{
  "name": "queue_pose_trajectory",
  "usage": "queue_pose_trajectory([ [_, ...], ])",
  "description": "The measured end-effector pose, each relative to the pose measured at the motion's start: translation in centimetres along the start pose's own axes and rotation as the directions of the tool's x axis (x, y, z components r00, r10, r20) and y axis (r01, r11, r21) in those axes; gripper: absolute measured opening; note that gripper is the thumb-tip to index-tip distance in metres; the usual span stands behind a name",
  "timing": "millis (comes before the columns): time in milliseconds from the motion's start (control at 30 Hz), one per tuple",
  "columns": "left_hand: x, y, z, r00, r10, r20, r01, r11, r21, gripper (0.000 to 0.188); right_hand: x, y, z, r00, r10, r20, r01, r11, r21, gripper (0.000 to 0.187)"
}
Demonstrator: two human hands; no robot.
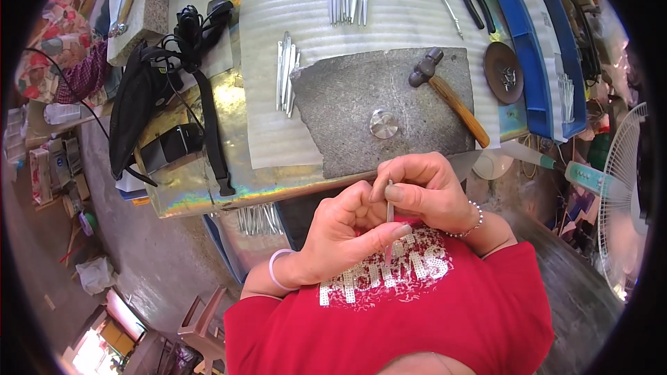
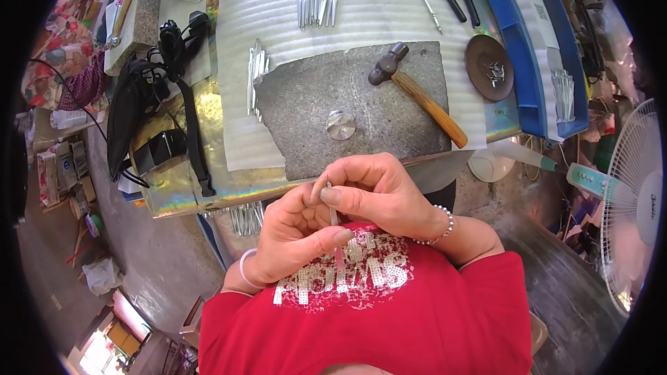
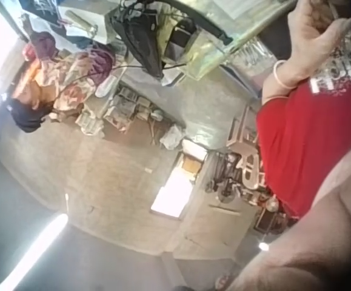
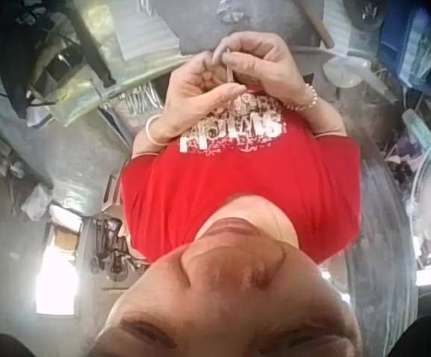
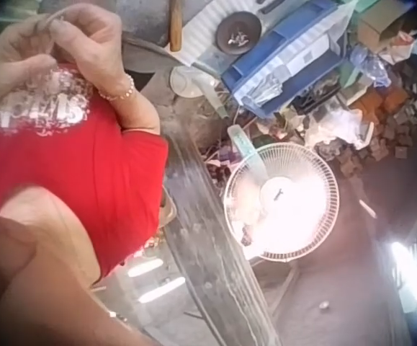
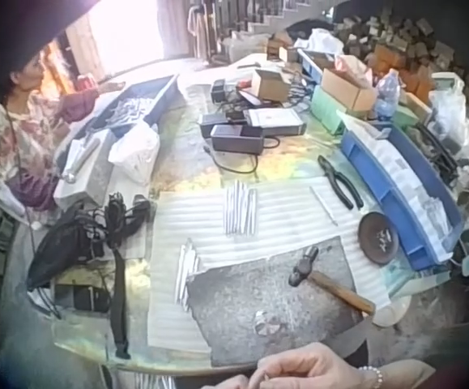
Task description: Hammering and shaping small metal tubes on a workbench using a punch and hammer.
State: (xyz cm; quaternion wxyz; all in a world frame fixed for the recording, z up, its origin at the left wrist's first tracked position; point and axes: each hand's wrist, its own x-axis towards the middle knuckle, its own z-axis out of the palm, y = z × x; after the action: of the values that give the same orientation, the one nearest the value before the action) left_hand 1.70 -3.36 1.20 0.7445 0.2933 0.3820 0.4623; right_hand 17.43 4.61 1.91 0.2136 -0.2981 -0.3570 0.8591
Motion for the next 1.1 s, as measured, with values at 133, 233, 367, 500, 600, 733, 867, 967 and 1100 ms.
queue_pose_trajectory([
  [133, -0.4, -0.4, 0.3, 0.997, 0.079, -0.011, -0.074, 0.969, 0.235, 0.022, -0.7, 0.3, 0.1, 0.998, -0.068, 0.004, 0.069, 0.998, -0.014, 0.014],
  [233, -0.5, -0.6, 0.9, 0.993, 0.113, -0.042, -0.095, 0.949, 0.300, 0.023, -1.1, 0.2, 0.0, 0.993, -0.117, 0.012, 0.117, 0.992, -0.046, 0.014],
  [367, -0.5, -0.2, 1.1, 0.997, 0.071, -0.020, -0.064, 0.971, 0.229, 0.020, -1.5, 0.4, -0.2, 0.992, -0.123, -0.026, 0.122, 0.992, -0.033, 0.014],
  [500, 0.2, 0.3, 1.2, 0.995, -0.097, 0.012, 0.098, 0.991, -0.095, 0.014, -1.4, 0.7, -1.4, 0.999, -0.048, -0.007, 0.048, 0.993, 0.104, 0.014],
  [600, 0.2, 0.3, 1.3, 0.996, -0.092, -0.001, 0.092, 0.990, -0.111, 0.016, -1.5, 0.3, -1.3, 0.998, -0.052, -0.036, 0.057, 0.986, 0.157, 0.013],
  [733, 0.8, 0.4, 0.0, 0.997, -0.027, -0.077, 0.007, 0.968, -0.252, 0.025, -1.1, -0.1, -2.2, 0.975, -0.157, -0.157, 0.178, 0.976, 0.126, 0.010],
  [867, 2.0, 1.7, -0.7, 0.977, 0.043, -0.208, -0.129, 0.897, -0.422, 0.023, -0.5, 0.2, -2.6, 0.953, -0.280, -0.114, 0.285, 0.958, 0.028, 0.013],
  [967, 4.3, 3.9, -1.4, 0.949, 0.151, -0.277, -0.215, 0.952, -0.217, 0.019, 0.2, 0.4, -2.7, 0.929, -0.365, -0.066, 0.367, 0.930, 0.023, 0.022],
  [1100, 10.4, 8.0, -3.9, 0.876, 0.375, -0.304, -0.265, 0.900, 0.346, 0.022, 0.2, 0.0, -6.4, 0.774, -0.630, -0.067, 0.463, 0.635, -0.619, 0.031],
])
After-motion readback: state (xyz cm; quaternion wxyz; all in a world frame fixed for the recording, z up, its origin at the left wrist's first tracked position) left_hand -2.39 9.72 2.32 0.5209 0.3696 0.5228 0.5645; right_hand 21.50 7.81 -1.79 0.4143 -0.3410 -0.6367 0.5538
